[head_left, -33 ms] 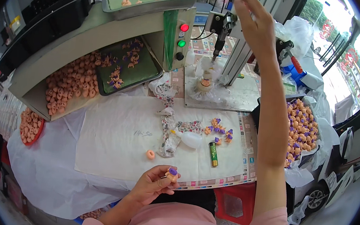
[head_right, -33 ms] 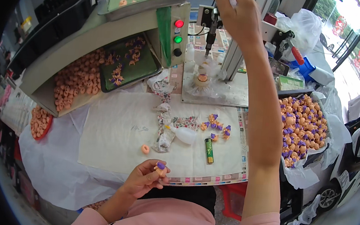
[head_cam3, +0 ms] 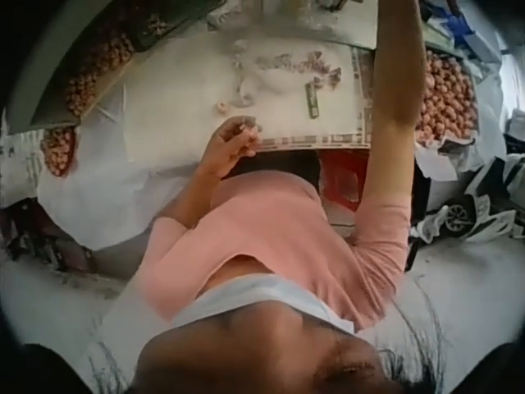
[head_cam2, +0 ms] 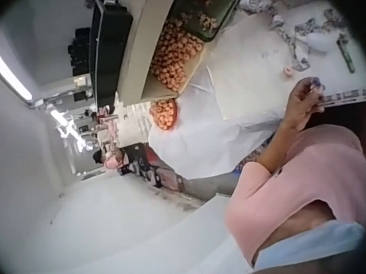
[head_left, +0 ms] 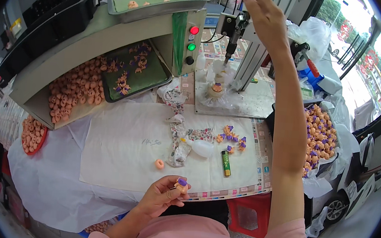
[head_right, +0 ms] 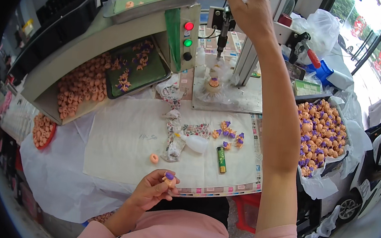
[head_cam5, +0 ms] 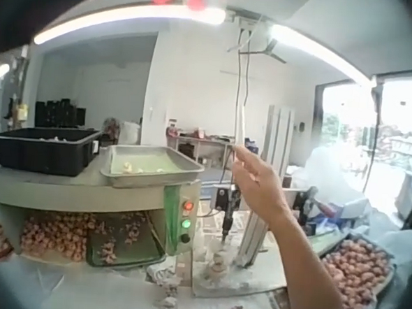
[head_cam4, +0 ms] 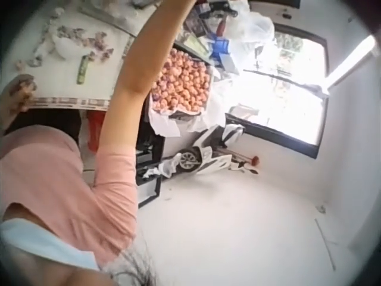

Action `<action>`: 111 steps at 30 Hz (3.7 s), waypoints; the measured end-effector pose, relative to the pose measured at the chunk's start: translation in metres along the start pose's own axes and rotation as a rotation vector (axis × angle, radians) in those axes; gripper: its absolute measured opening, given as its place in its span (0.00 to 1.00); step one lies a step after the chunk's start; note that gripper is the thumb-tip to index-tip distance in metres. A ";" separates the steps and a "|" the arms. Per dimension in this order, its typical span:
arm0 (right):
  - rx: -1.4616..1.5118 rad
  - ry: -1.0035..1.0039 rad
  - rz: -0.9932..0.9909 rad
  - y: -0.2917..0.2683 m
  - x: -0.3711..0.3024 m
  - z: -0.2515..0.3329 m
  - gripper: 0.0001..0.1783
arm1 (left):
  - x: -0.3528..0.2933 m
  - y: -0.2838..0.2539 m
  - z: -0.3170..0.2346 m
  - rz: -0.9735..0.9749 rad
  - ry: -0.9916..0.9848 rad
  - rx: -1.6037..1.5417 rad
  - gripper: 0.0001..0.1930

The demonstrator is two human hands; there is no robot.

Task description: Assembling small toy components at a factory workbench using glue and assembly fixtures.

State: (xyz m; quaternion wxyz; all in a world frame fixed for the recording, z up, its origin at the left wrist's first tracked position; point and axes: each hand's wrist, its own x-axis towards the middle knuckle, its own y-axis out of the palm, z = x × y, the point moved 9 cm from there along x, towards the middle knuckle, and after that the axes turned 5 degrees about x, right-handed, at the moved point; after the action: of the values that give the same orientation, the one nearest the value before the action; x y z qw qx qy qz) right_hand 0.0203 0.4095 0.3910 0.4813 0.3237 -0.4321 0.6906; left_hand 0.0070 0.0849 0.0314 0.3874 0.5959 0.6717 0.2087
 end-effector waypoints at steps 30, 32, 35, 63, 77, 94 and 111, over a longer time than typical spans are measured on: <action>-1.060 0.636 0.058 -0.256 -0.268 -0.070 0.16 | -0.006 -0.017 -0.089 -0.318 0.286 0.350 0.13; -1.058 0.707 0.058 -0.275 -0.272 -0.059 0.16 | 0.011 -0.009 -0.102 -0.337 0.290 0.381 0.12; -0.963 0.506 -0.036 -0.271 -0.267 -0.016 0.14 | 0.048 0.018 -0.112 -0.263 0.278 0.496 0.11; -0.103 0.333 0.430 -0.083 -0.248 0.065 0.10 | 0.300 0.089 -0.145 -0.271 0.893 1.440 0.20; -0.210 0.526 -0.003 -0.035 0.016 -0.070 0.38 | 0.151 0.057 -0.106 -0.144 0.149 0.297 0.15; -0.244 0.234 0.102 -0.026 -0.222 0.039 0.26 | 0.015 0.016 -0.070 -0.047 0.128 -0.110 0.18; -0.171 0.528 0.393 0.058 -0.339 0.015 0.22 | 0.015 -0.027 -0.006 -0.103 0.030 -0.067 0.20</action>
State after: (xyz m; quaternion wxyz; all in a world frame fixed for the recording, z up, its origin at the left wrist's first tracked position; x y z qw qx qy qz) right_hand 0.0770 0.2560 0.0876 0.4597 0.0030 -0.4031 0.7913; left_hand -0.0145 0.0949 0.0114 0.4073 0.5439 0.6999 0.2200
